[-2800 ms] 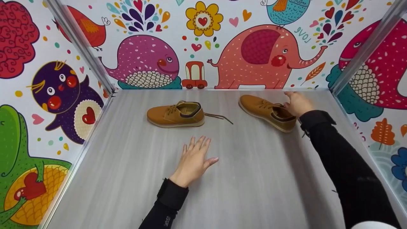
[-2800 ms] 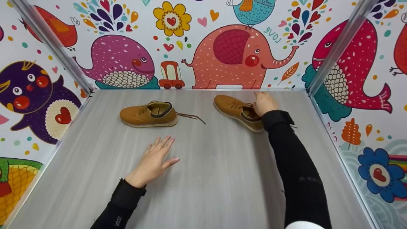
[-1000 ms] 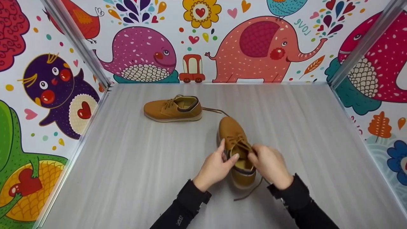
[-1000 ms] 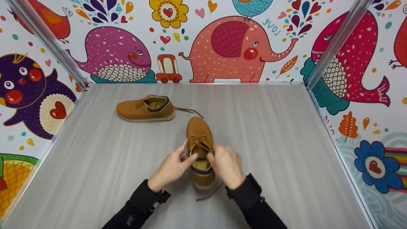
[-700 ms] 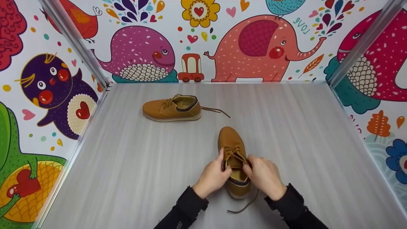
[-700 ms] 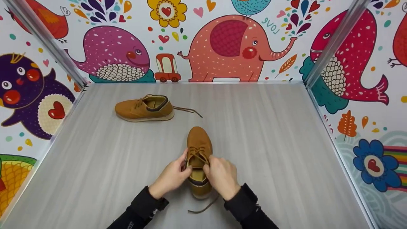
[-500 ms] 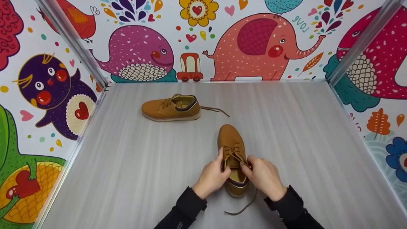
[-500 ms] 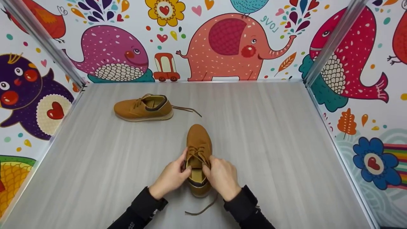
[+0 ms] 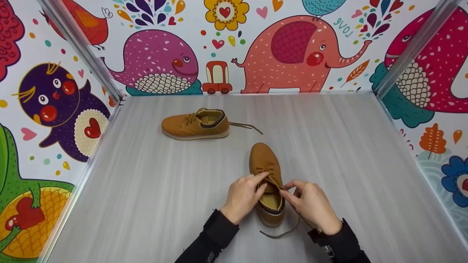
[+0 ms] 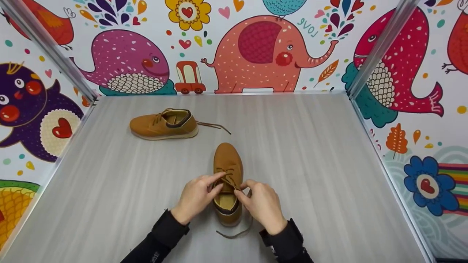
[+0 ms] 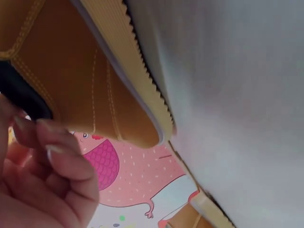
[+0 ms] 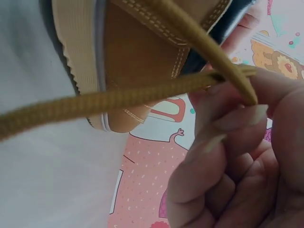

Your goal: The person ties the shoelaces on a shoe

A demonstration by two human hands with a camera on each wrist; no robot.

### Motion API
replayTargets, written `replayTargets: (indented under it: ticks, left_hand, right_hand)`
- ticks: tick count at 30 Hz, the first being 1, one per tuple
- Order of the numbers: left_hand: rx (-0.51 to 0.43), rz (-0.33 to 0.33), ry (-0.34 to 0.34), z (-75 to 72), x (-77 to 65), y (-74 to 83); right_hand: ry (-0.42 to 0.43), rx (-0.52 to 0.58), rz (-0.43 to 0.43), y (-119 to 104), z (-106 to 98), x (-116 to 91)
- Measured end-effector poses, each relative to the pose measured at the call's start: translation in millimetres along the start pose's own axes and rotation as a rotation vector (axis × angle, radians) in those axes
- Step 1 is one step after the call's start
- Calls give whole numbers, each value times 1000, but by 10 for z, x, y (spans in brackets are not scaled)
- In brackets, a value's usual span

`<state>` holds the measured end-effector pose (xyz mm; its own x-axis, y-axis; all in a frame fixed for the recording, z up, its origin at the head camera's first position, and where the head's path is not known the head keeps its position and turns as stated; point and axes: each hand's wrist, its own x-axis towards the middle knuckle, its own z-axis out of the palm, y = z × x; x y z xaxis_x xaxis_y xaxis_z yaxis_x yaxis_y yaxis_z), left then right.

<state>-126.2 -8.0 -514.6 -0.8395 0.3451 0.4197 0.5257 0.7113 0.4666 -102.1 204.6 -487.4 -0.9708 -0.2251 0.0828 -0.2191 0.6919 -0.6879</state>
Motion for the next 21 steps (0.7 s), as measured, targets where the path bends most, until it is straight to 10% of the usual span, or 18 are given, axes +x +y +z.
replayTargets:
  ticks: [6, 15, 21]
  left_hand:
    - [-18, 67, 87, -53, 52, -5]
    - [-593, -228, -13, -349, 156, -100]
    - [-784, -329, 5, -667, 242, -159]
  right_hand:
    - [-26, -16, 17, 22, 5, 0]
    - [-10, -36, 47, 57, -10, 21]
    - [-28, 0, 28, 80, -79, 15]
